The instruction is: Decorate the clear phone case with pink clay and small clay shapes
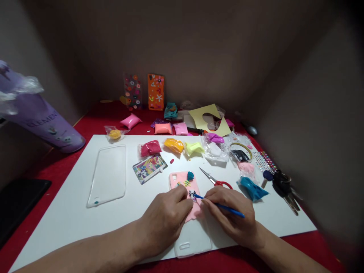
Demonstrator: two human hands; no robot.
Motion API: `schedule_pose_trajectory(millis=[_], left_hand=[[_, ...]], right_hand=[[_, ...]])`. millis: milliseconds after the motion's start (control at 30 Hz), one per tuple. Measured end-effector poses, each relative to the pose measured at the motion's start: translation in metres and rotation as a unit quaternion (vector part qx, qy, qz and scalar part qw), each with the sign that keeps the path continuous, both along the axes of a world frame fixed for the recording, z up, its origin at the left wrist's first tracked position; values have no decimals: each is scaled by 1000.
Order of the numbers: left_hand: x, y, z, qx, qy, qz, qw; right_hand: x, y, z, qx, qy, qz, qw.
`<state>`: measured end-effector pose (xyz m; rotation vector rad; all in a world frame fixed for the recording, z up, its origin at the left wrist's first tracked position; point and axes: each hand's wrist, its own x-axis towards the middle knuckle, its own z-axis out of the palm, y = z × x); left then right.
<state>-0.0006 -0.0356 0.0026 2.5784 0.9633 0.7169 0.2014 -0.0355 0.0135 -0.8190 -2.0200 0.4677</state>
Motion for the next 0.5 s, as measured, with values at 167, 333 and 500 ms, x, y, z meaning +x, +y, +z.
schedule_pose_trajectory(millis=[167,333,500], left_hand=[[0,0,0,3,0,2,1000],[0,2,1,2,4,2,1000],[0,1,2,-4,7,0,1000]], right_hand=[[1,-1,-2,-7,-4,-1,1000],[2,-2,-4,-10,-8,0,1000],[0,-1,0,-2,-6,-5,1000]])
